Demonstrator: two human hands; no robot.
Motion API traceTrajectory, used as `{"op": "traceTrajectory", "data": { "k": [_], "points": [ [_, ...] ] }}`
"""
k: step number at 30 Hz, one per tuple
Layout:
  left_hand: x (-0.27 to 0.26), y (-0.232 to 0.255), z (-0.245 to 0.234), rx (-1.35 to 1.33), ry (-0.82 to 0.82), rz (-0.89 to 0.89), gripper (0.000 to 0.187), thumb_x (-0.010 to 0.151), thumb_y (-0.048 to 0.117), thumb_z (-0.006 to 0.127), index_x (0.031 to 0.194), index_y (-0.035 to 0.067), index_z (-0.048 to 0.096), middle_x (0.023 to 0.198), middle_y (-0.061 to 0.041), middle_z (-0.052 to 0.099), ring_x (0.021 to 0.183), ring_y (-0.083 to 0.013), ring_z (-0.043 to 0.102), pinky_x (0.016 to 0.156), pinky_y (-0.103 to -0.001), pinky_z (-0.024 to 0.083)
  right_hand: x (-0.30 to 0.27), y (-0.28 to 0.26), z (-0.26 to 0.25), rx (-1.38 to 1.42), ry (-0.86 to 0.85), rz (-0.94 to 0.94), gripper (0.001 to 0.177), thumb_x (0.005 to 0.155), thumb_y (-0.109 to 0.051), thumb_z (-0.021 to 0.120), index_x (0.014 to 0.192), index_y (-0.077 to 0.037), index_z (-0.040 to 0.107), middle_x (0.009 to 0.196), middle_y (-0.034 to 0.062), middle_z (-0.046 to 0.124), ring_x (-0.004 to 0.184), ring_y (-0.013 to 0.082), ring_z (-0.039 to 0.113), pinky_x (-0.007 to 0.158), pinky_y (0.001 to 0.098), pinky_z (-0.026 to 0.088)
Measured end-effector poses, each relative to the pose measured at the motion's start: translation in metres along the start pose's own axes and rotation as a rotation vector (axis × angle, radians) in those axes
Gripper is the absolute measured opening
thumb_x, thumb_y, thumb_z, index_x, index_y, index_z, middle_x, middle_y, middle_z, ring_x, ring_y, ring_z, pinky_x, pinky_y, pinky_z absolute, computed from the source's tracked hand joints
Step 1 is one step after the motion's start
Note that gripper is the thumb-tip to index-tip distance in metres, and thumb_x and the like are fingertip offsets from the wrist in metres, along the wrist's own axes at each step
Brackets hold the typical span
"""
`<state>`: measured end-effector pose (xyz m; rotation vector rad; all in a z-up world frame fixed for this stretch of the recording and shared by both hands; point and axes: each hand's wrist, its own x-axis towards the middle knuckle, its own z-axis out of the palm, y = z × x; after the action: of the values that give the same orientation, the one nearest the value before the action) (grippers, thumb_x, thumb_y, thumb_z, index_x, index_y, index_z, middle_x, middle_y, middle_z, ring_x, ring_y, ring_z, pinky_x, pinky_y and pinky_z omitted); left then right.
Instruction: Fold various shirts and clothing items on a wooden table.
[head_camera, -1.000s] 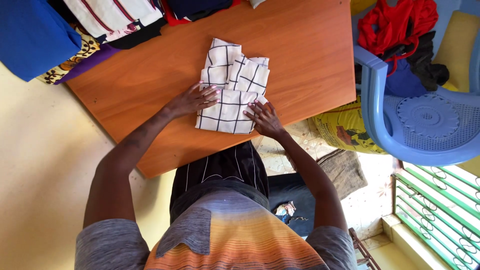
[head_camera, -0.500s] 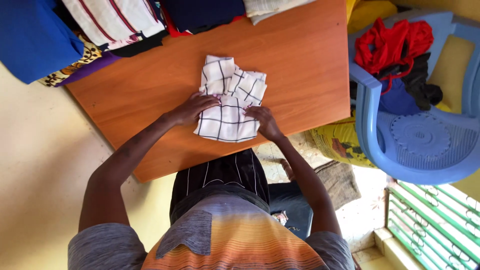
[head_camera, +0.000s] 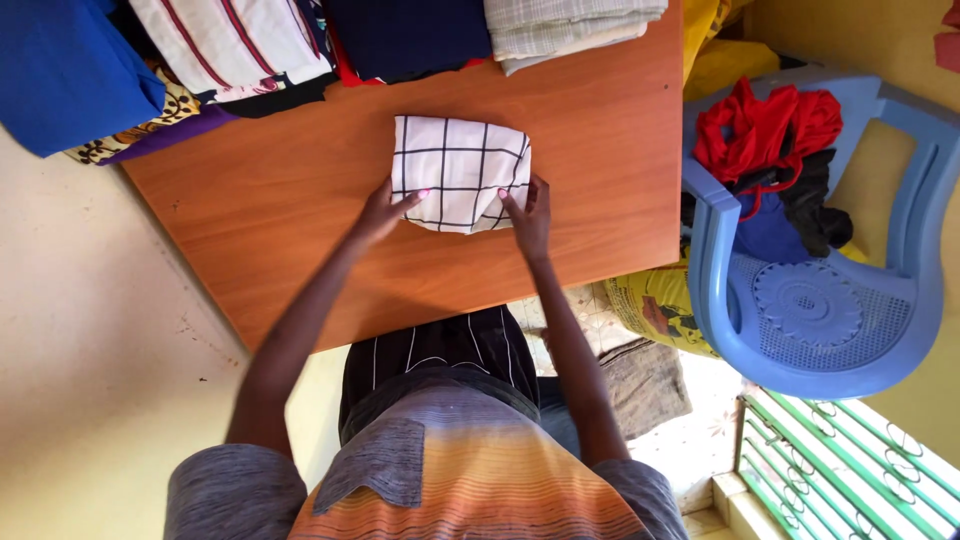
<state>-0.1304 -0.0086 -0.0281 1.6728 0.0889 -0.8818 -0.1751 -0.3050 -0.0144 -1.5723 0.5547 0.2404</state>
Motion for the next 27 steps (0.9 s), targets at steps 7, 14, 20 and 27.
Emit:
{"op": "traceTrajectory", "data": {
  "k": [7,14,20,27],
  "points": [
    [-0.013,0.0,0.057,-0.119,0.626,0.238,0.047,0.096,0.028,0.08,0.129,0.0,0.062,0.122,-0.008,0.058,0.116,-0.0194,0.058,0.103,-0.034,0.048,-0.031,0.017,0.02,-0.513,0.432,-0.306,0.038,0.092,-0.027,0.085,0.109,-0.002,0.061,0.109,0.011,0.054,0.104,0.0244,0.053,0.089,0.0422,0.046],
    [-0.013,-0.014,0.063,-0.344,0.833,0.24,0.042,0.089,0.026,0.086,0.116,0.003,0.064,0.113,-0.001,0.052,0.103,-0.0151,0.057,0.091,-0.032,0.051,-0.043,0.0,0.011,-0.22,0.477,-0.116,0.022,0.095,-0.018,0.075,0.109,-0.002,0.067,0.105,0.0074,0.054,0.091,0.0176,0.054,0.078,0.0339,0.048],
    [-0.024,-0.035,0.078,-0.104,0.974,0.206,0.034,0.091,0.022,0.087,0.111,0.003,0.067,0.107,-0.004,0.057,0.099,-0.0164,0.058,0.09,-0.032,0.049,-0.042,0.008,0.019,-0.196,0.256,-0.097,0.026,0.093,-0.021,0.08,0.091,0.0,0.064,0.094,0.0032,0.058,0.078,0.0146,0.061,0.071,0.0306,0.051],
    [-0.049,-0.051,0.097,-0.679,1.075,0.002,0.035,0.095,0.035,0.081,0.109,0.006,0.066,0.092,-0.004,0.064,0.08,-0.0128,0.061,0.069,-0.025,0.052,-0.055,0.065,-0.001,0.161,0.196,0.088,0.022,0.099,-0.021,0.075,0.095,-0.006,0.06,0.094,0.0032,0.061,0.079,0.0123,0.061,0.068,0.0285,0.05]
  ]
}}
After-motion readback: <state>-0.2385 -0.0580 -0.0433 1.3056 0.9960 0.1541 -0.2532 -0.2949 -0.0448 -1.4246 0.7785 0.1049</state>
